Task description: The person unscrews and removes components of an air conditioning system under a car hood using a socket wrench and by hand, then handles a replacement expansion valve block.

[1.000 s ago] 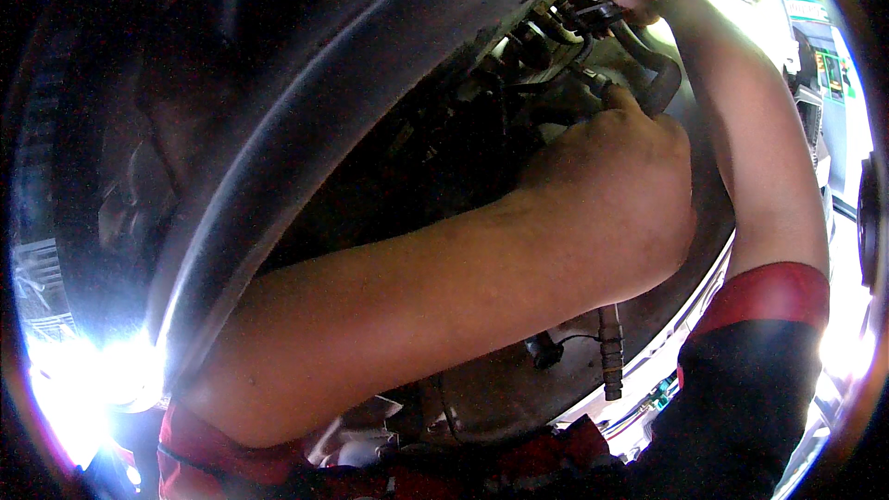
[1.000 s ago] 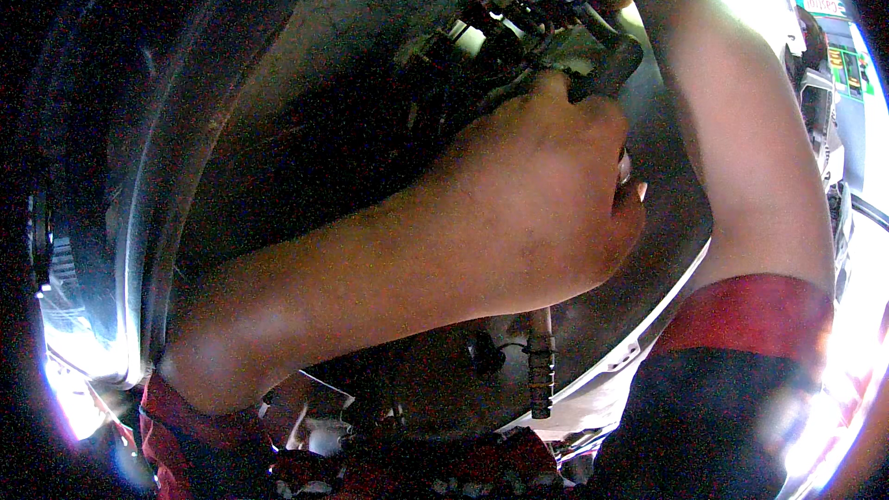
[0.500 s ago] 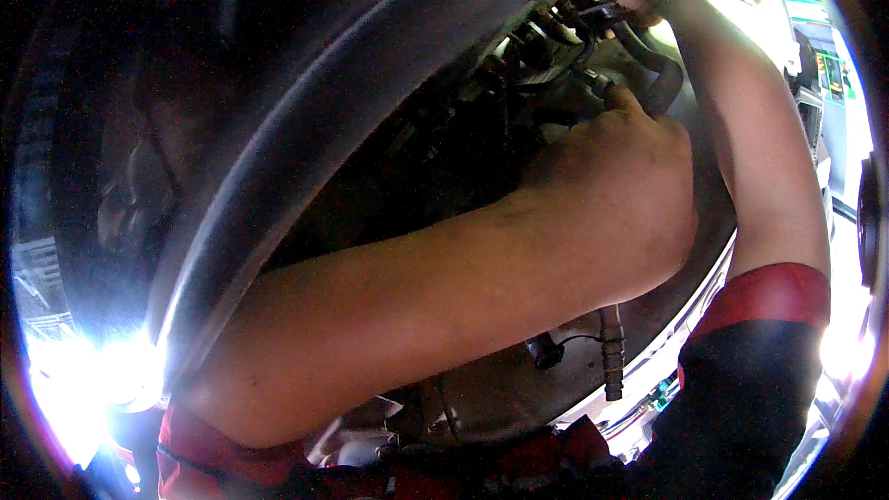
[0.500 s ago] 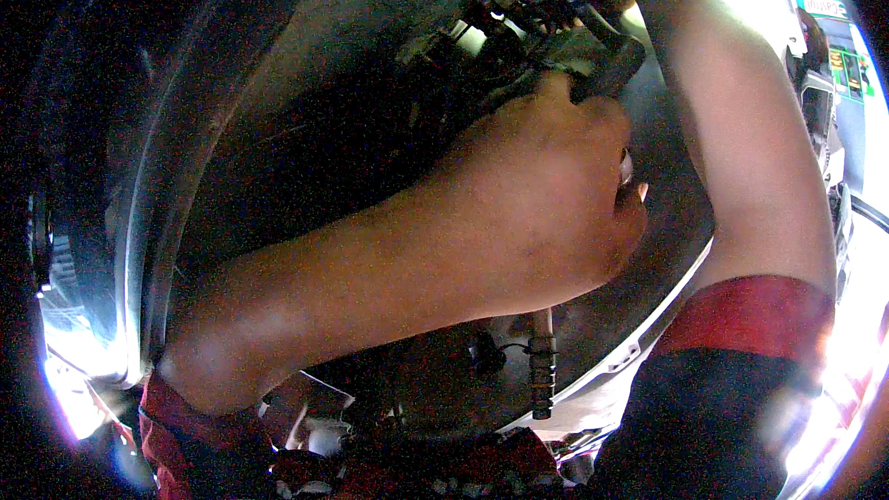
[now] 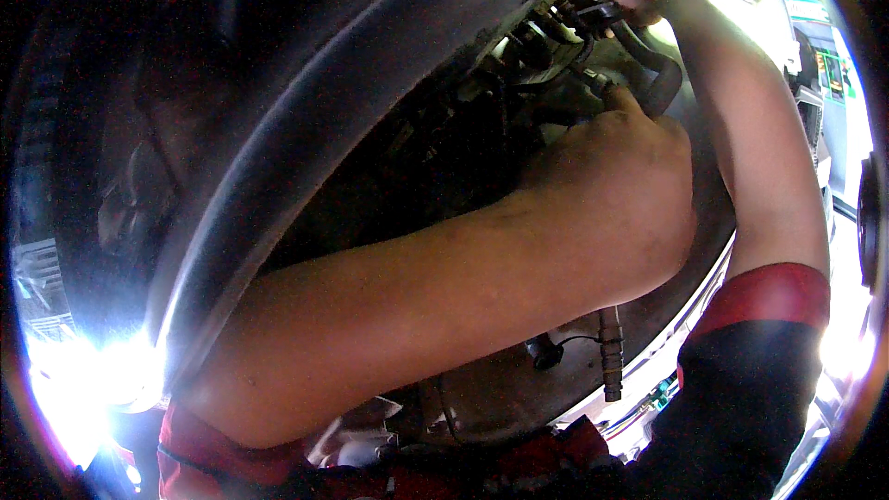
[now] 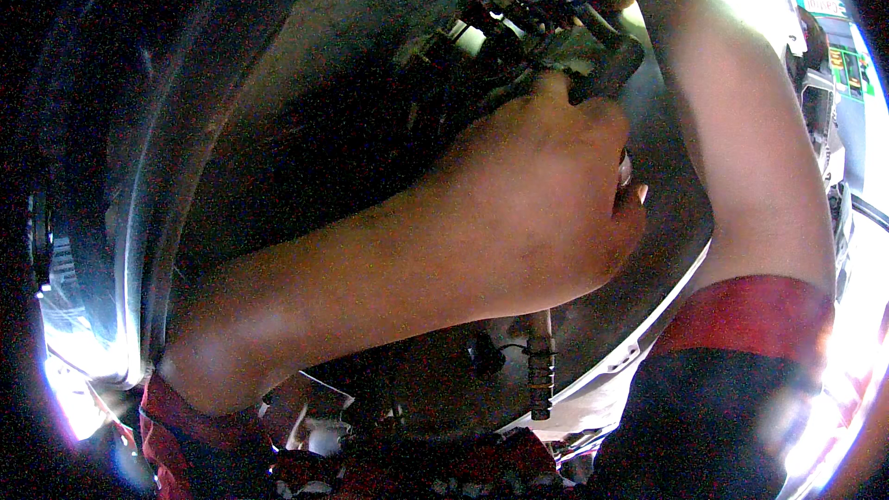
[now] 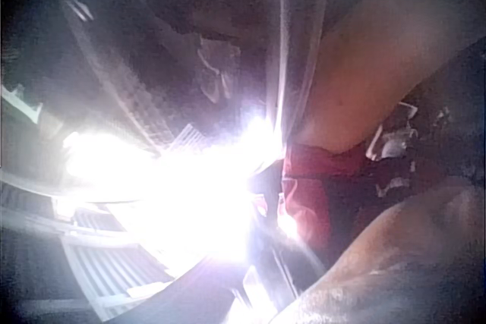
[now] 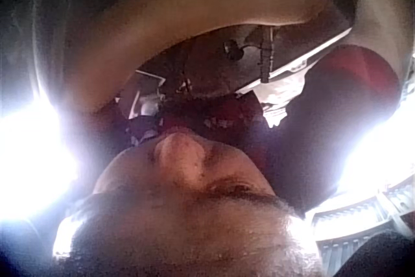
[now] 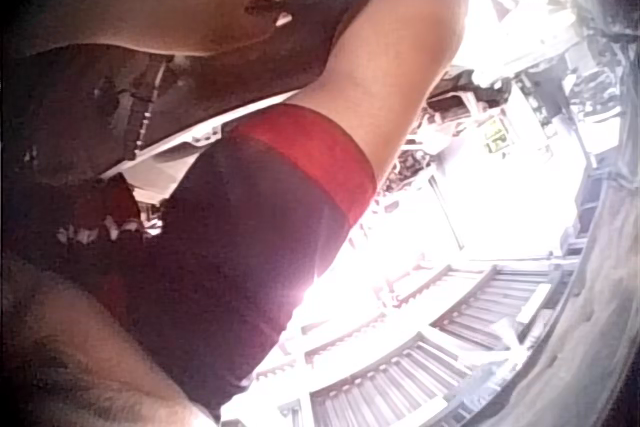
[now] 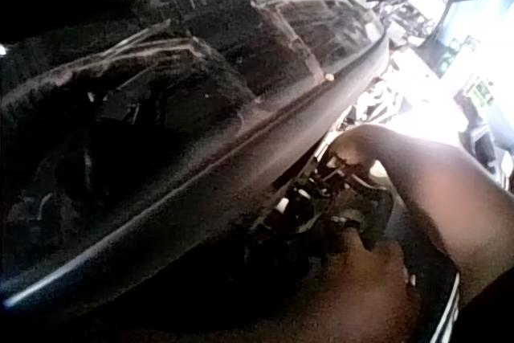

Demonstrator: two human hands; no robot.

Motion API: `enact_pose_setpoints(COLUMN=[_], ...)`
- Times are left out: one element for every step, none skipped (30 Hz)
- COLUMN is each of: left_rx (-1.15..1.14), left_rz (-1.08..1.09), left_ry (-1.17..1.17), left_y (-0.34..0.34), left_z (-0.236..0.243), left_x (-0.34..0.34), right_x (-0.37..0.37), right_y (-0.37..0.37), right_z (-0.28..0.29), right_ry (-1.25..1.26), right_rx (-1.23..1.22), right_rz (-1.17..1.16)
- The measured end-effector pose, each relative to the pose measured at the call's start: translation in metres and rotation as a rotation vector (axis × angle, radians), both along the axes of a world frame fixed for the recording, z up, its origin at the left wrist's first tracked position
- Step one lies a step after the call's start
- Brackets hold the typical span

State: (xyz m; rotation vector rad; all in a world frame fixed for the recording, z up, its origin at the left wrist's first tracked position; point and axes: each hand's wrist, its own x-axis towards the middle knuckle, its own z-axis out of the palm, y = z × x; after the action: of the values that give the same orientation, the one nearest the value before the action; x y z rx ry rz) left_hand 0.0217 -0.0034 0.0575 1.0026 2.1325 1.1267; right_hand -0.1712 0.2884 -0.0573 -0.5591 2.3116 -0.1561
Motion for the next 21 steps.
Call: enact_pose_setpoints(left_rx=[0.007, 0.007, 0.011, 0.016, 0.017, 0.020, 0.022, 0.023, 0.011, -0.001, -0.001, -0.006, -0.011, -0.010, -0.008, -0.005, -0.005, 0.004, 0.012, 0.012, -0.002], left_rz=[0.010, 0.011, 0.009, 0.007, 0.007, 0.007, 0.008, 0.008, 0.000, -0.008, -0.009, -0.007, -0.005, -0.006, -0.036, -0.066, -0.066, -0.019, 0.028, 0.028, 0.020], left_ry=[0.014, 0.014, 0.006, -0.002, -0.003, 0.004, 0.011, 0.011, 0.021, 0.032, 0.032, 0.011, -0.010, -0.010, 0.031, 0.073, 0.072, 0.034, -0.005, -0.005, -0.013], left_y=[-0.0004, -0.0007, -0.0012, -0.0015, -0.0011, -0.0004, 0.0003, 0.0008, 0.0013, 0.0016, 0.0013, 0.0008, 0.0005, 0.0006, 0.0008, 0.0009, -0.0001, -0.0019, -0.0028, -0.0026, -0.0022], left_z=[-0.0005, -0.0002, 0.0001, 0.0003, 0.0000, -0.0007, -0.0011, -0.0012, -0.0014, -0.0016, -0.0012, -0.0004, 0.0000, -0.0003, -0.0009, -0.0012, -0.0004, 0.0013, 0.0025, 0.0032, 0.0037], left_x=[0.0002, 0.0002, 0.0000, -0.0002, 0.0000, 0.0002, 0.0003, 0.0002, 0.0000, -0.0002, -0.0005, -0.0010, -0.0013, -0.0012, -0.0009, -0.0007, -0.0007, -0.0005, -0.0007, -0.0009, -0.0011], right_x=[-0.0001, 0.0004, -0.0003, -0.0014, -0.0004, 0.0001, -0.0001, -0.0002, -0.0006, -0.0005, -0.0019, 0.0016, 0.0009, 0.0022, 0.0007, -0.0022, -0.0013, -0.0002, -0.0015, 0.0005, 0.0011], right_y=[0.0027, 0.0039, 0.0035, 0.0033, 0.0038, 0.0035, 0.0041, 0.0029, 0.0005, -0.0003, -0.0014, -0.0013, -0.0020, -0.0008, 0.0013, 0.0023, 0.0011, 0.0002, -0.0014, -0.0024, -0.0036], right_z=[0.0006, 0.0019, 0.0013, 0.0013, 0.0022, 0.0019, 0.0034, 0.0040, 0.0028, 0.0039, 0.0043, 0.0037, 0.0043, 0.0041, 0.0047, 0.0056, 0.0054, 0.0056, 0.0060, 0.0062, 0.0068], right_ry=[-0.001, -0.001, -0.002, -0.003, -0.004, -0.004, -0.005, -0.006, -0.006, -0.007, -0.008, -0.008, -0.009, -0.009, -0.009, -0.009, -0.010, -0.011, -0.011, -0.012, -0.013], right_rx=[0.000, 0.002, 0.004, 0.006, 0.009, 0.012, 0.014, 0.016, 0.018, 0.020, 0.022, 0.023, 0.024, 0.027, 0.029, 0.032, 0.033, 0.035, 0.038, 0.040, 0.042], right_rz=[0.001, 0.001, 0.000, 0.000, 0.000, 0.000, 0.000, 0.000, -0.001, -0.001, -0.001, -0.002, -0.002, -0.003, -0.005, -0.006, -0.006, -0.006, -0.007, -0.007, -0.007])
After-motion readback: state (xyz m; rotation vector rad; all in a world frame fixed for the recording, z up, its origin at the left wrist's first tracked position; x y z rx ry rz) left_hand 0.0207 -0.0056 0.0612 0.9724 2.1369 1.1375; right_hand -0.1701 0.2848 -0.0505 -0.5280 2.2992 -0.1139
